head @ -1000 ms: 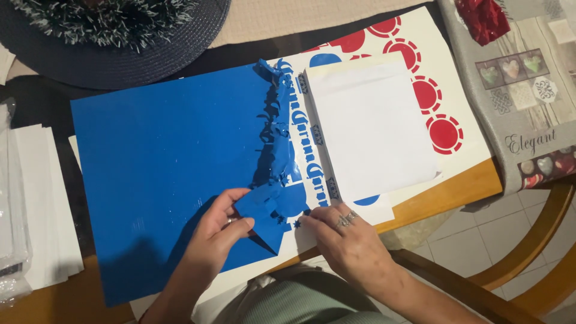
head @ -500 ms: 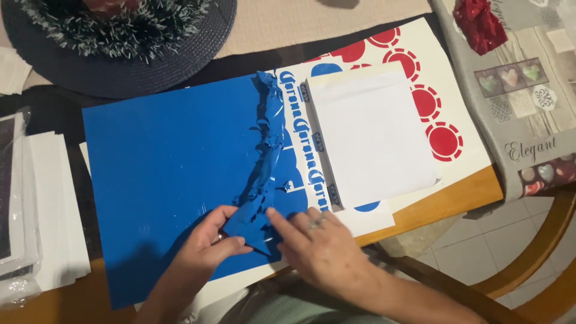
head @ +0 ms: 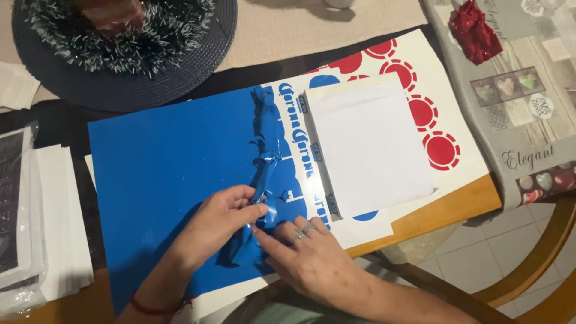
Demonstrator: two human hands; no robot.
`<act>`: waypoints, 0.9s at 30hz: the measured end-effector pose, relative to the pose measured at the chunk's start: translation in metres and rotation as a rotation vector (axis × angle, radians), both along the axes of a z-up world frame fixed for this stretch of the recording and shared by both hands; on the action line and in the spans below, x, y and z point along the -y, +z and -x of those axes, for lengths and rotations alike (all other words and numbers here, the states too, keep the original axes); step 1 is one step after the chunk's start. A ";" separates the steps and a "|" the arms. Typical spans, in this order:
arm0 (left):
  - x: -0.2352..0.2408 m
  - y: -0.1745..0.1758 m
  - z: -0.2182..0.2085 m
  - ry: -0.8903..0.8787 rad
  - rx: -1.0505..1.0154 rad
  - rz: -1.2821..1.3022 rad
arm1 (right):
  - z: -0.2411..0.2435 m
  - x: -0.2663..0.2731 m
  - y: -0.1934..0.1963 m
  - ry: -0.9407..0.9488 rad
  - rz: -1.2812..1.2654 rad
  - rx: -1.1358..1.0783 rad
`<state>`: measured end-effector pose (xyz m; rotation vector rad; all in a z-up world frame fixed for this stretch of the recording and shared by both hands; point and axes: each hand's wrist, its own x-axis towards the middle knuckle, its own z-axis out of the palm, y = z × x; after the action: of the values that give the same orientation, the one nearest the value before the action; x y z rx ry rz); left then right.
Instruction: Peeling excess vinyl material from a cut-out sticker design
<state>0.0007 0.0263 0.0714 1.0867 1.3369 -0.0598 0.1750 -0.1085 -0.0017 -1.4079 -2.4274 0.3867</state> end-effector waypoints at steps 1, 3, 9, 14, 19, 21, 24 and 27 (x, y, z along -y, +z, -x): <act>0.001 -0.006 0.001 -0.003 0.000 -0.001 | -0.008 -0.001 0.004 -0.003 -0.001 0.000; 0.003 -0.020 0.003 0.077 0.078 0.020 | -0.023 -0.003 0.010 -0.010 -0.136 -0.138; 0.004 -0.038 0.007 0.146 0.141 0.024 | -0.072 -0.025 0.016 -0.036 -0.207 -0.176; 0.003 -0.034 0.004 0.201 0.159 0.068 | -0.096 -0.076 0.024 0.102 -0.085 0.094; 0.005 -0.031 0.004 0.295 0.212 0.089 | -0.100 -0.105 0.022 0.312 -0.005 0.115; 0.004 -0.027 0.002 0.208 0.099 0.078 | -0.105 -0.105 0.010 0.336 0.036 0.198; 0.002 -0.029 0.002 0.196 0.102 0.081 | -0.106 -0.103 0.008 0.334 0.014 0.200; 0.002 -0.027 0.001 0.194 0.093 0.101 | -0.105 -0.103 0.011 0.346 0.010 0.210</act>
<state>0.0001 0.0245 0.0448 0.8613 1.3345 0.0657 0.2801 -0.0059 0.0096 -1.0761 -2.8531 0.3423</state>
